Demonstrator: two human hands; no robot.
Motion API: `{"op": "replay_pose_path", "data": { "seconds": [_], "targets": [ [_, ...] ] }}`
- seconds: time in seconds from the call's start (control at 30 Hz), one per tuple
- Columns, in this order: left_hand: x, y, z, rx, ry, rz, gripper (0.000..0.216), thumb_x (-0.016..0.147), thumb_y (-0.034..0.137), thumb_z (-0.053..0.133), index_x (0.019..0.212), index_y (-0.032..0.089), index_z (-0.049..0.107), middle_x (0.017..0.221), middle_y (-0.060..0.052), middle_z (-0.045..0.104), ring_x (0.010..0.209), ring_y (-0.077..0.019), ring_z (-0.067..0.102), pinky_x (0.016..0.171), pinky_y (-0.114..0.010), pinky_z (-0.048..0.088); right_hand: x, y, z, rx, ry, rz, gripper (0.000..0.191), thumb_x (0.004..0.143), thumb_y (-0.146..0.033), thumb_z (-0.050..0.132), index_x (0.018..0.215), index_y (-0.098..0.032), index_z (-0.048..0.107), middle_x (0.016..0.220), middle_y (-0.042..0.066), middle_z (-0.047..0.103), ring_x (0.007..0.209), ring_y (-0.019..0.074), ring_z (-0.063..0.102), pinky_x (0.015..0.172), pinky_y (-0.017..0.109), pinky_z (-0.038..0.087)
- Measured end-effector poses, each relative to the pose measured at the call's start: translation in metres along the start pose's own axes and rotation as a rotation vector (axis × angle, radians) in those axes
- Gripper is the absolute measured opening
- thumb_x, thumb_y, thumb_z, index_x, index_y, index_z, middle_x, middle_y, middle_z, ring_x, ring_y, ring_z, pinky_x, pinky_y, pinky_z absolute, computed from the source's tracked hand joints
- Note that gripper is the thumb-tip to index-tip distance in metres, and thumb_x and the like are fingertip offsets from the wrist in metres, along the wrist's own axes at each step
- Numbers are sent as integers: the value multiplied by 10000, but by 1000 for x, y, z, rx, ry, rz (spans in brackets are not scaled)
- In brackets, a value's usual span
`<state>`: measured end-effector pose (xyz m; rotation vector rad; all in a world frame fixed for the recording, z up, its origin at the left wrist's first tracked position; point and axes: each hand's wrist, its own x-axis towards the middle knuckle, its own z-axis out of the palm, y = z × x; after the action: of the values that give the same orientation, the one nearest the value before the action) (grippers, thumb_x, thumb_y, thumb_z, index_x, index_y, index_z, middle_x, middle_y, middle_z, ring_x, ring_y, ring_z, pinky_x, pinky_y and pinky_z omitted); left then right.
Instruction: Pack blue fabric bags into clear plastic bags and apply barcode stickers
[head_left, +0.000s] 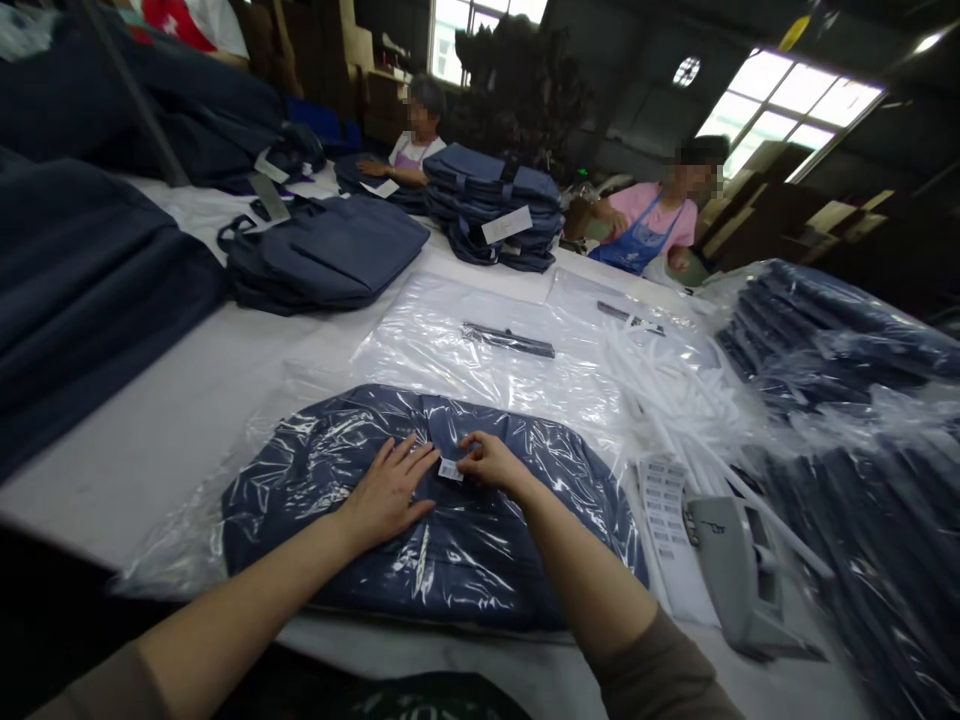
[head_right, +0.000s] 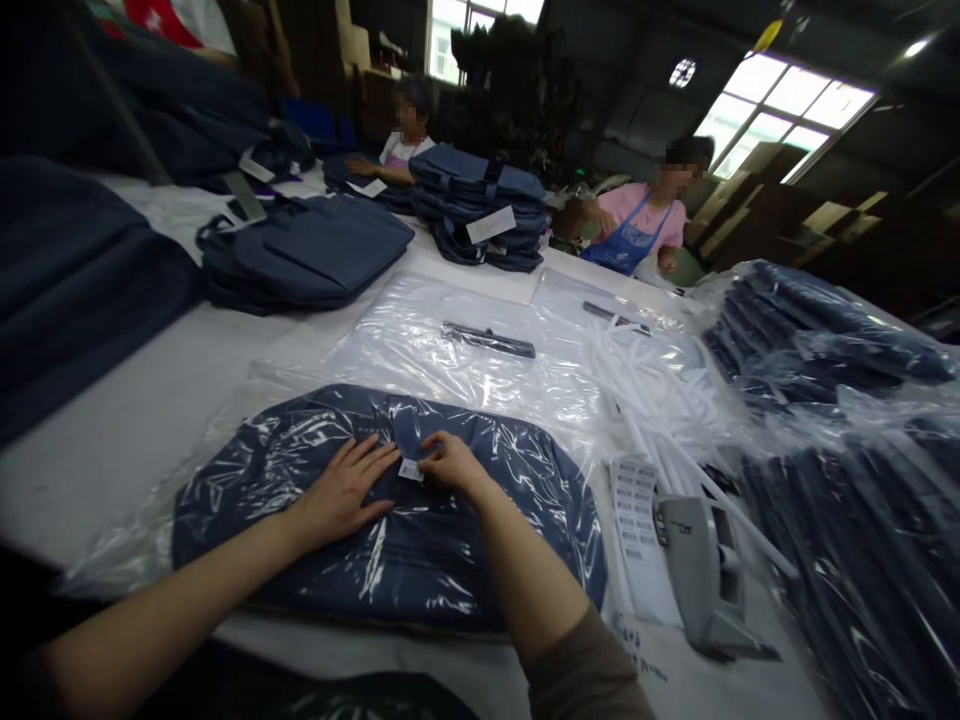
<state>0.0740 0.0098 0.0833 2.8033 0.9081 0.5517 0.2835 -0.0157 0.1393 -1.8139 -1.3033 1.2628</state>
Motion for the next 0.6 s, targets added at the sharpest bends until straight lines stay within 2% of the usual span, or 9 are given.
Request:
{"op": "replay_pose_path", "data": {
  "seconds": [0.17, 0.3, 0.4, 0.47, 0.5, 0.53, 0.6],
  "targets": [
    [-3, -3, 2, 55, 69, 50, 639, 839, 354, 625, 1407, 199, 377, 1480, -36, 344, 1378, -294, 227, 1132, -506, 173, 3, 0, 2, -65, 3, 20, 261, 718, -86, 628, 909, -176, 473, 583, -75, 548, 424, 69, 464, 385, 180, 414],
    [-2, -4, 1, 77, 145, 198, 545, 905, 422, 549, 1394, 230, 403, 1464, 11, 370, 1394, -244, 203, 1158, -466, -44, 4, 0, 2, -144, 12, 19, 263, 732, -100, 625, 945, -174, 489, 608, -73, 553, 454, 73, 491, 421, 189, 441],
    [1, -7, 2, 64, 102, 311, 550, 925, 567, 424, 1377, 255, 429, 1416, 29, 434, 1395, -225, 213, 1129, -471, -170, 1, -4, 0, -264, 48, 18, 267, 738, -135, 644, 980, -158, 533, 647, -36, 604, 510, 113, 558, 511, 254, 508],
    [3, -10, 3, 61, 28, 331, 587, 924, 616, 350, 1389, 263, 413, 1421, 24, 426, 1399, -228, 207, 1105, -483, -213, -8, -5, 1, -380, 126, -8, 315, 716, -157, 678, 1014, -144, 576, 764, 37, 668, 693, 194, 644, 696, 363, 549],
    [3, -11, 4, 57, -5, 324, 604, 921, 632, 327, 1396, 266, 401, 1427, 20, 416, 1403, -229, 198, 1096, -483, -225, -13, -5, 2, -432, 182, -30, 357, 717, -165, 681, 1060, -141, 587, 901, 89, 686, 860, 244, 653, 831, 424, 521],
    [3, -13, 4, 52, -31, 312, 616, 918, 642, 314, 1403, 271, 388, 1433, 17, 407, 1406, -229, 190, 1091, -480, -232, -19, -2, 5, -493, 240, -74, 410, 735, -184, 673, 1132, -143, 581, 1080, 134, 659, 1050, 286, 603, 959, 467, 451],
    [2, -14, 7, 45, -63, 289, 624, 917, 648, 302, 1414, 277, 366, 1445, 16, 388, 1411, -225, 174, 1090, -469, -233, -31, 7, 13, -666, 288, -243, 528, 815, -272, 615, 1314, -156, 488, 1410, 148, 449, 1341, 306, 356, 1123, 484, 262]
  ]
}}
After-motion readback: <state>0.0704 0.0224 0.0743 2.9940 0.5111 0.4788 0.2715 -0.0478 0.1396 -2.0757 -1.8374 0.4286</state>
